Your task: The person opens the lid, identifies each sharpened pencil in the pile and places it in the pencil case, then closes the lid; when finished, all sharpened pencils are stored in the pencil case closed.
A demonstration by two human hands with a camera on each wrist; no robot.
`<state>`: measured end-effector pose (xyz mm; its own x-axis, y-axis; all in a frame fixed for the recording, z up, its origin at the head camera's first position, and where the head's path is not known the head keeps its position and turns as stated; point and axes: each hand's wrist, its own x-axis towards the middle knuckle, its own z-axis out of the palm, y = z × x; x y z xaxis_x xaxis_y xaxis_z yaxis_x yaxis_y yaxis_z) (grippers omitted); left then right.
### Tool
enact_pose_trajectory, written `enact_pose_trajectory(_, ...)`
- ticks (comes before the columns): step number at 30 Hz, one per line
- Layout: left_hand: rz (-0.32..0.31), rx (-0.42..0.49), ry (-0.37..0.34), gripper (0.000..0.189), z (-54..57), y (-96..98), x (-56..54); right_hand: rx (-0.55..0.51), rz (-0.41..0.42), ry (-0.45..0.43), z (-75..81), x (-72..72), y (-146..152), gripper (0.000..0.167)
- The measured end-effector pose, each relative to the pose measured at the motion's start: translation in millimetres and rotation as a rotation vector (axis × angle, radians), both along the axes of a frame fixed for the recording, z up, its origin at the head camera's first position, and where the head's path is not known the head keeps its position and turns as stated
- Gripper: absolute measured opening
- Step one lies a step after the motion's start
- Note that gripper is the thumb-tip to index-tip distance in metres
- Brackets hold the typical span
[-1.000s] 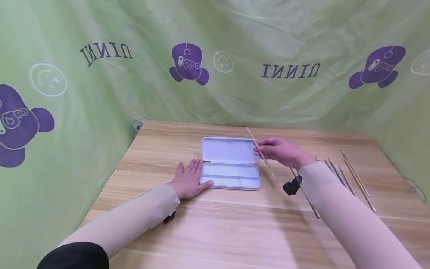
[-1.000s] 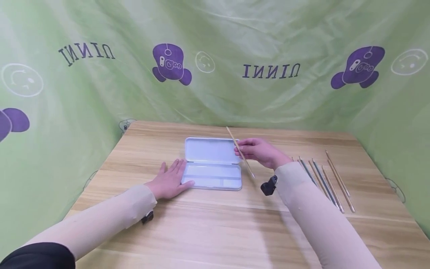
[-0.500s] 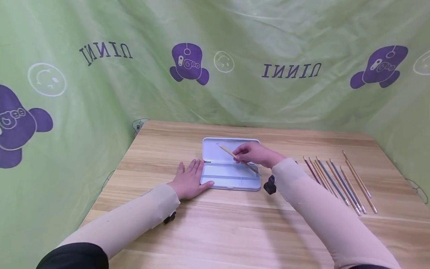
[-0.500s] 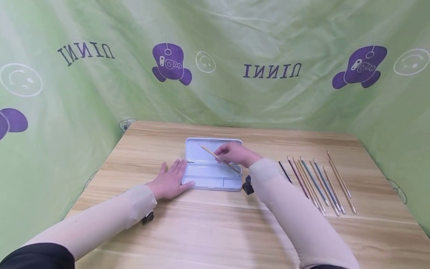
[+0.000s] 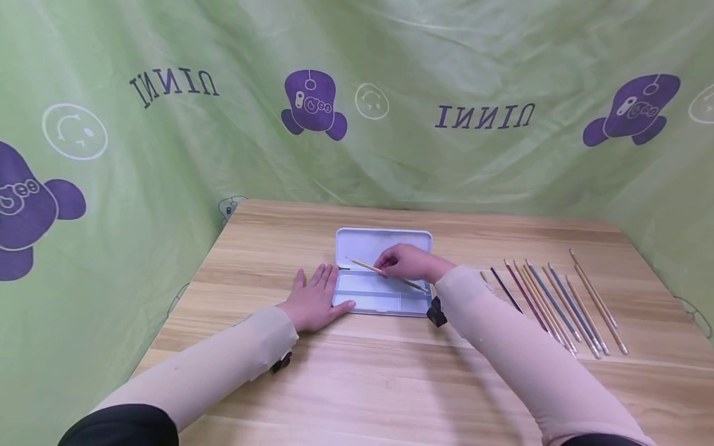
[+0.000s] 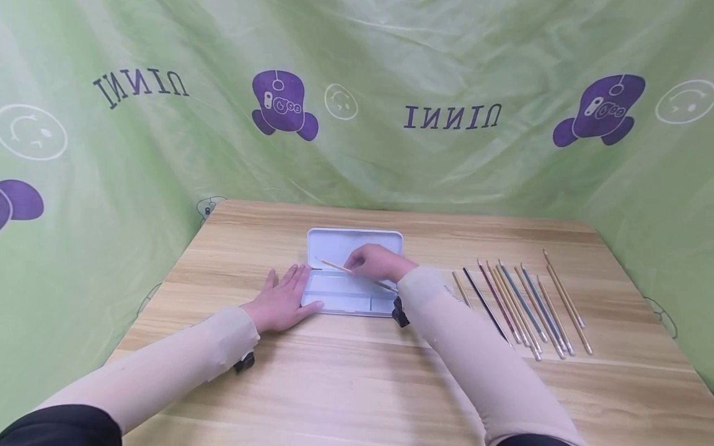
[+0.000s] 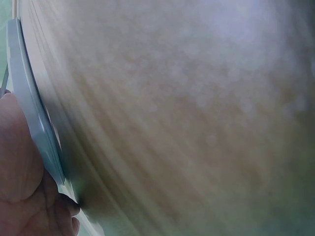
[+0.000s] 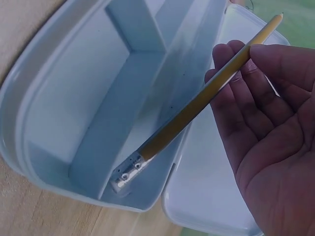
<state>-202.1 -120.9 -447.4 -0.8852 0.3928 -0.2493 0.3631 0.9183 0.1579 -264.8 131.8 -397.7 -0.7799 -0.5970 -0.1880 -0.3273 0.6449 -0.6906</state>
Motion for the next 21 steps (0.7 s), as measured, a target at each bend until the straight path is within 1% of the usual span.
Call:
enact_pose_trajectory(6,-0.002,-0.009,0.004,0.099,1.5,0.6,0.3,0.103,0.049,0.081,-4.1,0.8,-4,0.014)
enact_pose_trajectory(10,0.003,-0.010,0.002,0.099,2.2,0.8,1.1,0.144,0.075,0.103,-5.8,3.3,-8,0.016)
enact_pose_trajectory(17,-0.002,-0.009,-0.001,0.100,0.0,0.8,1.1,0.163,0.100,0.136,-11.8,8.7,-11,0.012)
enact_pose_trajectory(21,-0.002,-0.012,0.008,0.100,-1.1,0.8,-0.3,0.159,0.096,0.154,-13.8,10.2,-12,0.011)
